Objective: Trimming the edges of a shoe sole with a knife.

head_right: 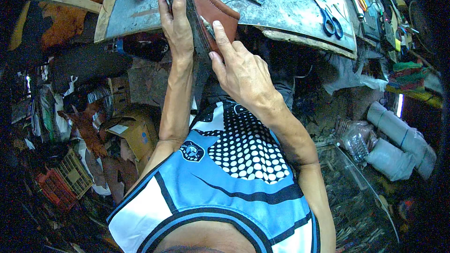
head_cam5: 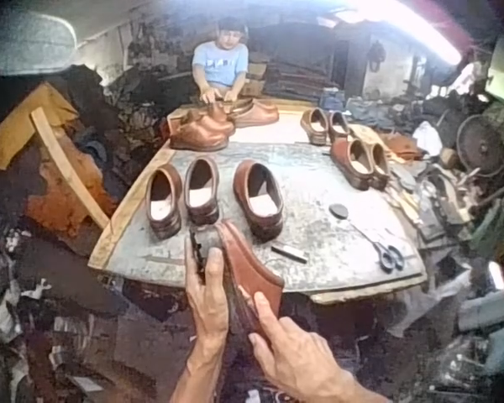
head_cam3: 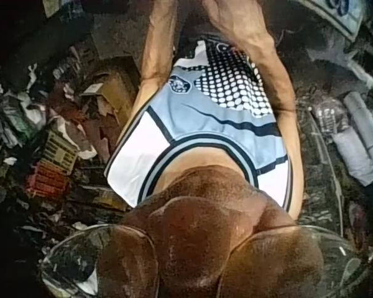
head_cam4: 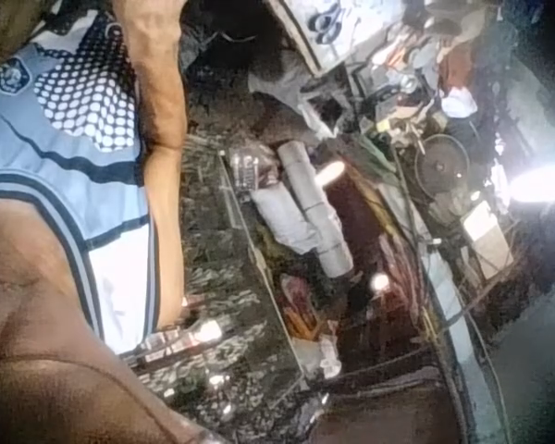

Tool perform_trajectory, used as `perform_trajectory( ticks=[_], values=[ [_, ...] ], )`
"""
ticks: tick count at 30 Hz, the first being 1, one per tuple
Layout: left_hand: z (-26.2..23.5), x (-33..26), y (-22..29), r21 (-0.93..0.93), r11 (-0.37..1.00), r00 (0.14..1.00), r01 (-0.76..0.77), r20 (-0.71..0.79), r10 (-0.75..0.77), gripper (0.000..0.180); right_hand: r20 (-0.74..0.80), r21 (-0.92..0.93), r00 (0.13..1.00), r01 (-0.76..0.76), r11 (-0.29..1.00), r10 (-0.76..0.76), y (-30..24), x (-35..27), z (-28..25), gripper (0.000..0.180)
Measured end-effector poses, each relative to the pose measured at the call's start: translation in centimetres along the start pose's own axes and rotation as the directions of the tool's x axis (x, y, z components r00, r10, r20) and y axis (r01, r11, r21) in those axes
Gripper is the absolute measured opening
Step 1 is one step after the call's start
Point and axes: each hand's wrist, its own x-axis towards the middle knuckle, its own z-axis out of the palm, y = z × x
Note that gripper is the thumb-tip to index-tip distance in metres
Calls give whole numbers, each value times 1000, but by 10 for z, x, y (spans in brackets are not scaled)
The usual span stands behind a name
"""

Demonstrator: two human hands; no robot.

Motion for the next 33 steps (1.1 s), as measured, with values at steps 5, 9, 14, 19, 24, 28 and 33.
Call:
perform_trajectory(
  ticks=[5, 9, 14, 19, 24, 28, 33],
  values=[
    [-5, 3, 0, -22, 999, 996, 25, 89, -23, 73, -70, 15, 994, 83, 996, -82, 5, 1, 2, 64],
    [-4, 4, -2, -26, 1000, 998, 1, 59, 1, 73, -60, 15, 995, 75, 997, -74, 6, 5, 2, 64],
    [-4, 7, 0, -33, 998, 999, 53, 4, -53, 81, -99, 67, 986, 139, 988, -132, 10, 5, 6, 64],
    [-3, 5, 4, -37, 996, 997, 82, 7, -82, 80, -47, 79, 997, 69, 995, -65, 4, 7, -4, 64],
    [-3, 5, 5, -68, 990, 992, 125, 42, -123, 79, -32, 49, 996, 80, 996, -78, 0, 11, -9, 64],
    [-1, 4, 11, -53, 994, 995, 96, 15, -95, 79, -2, 62, 999, 47, 997, -47, -2, 8, -10, 65],
    [-4, 5, 3, -70, 991, 993, 113, 28, -111, 79, -81, 42, 991, 114, 993, -110, 1, 7, -4, 63]
  ],
)
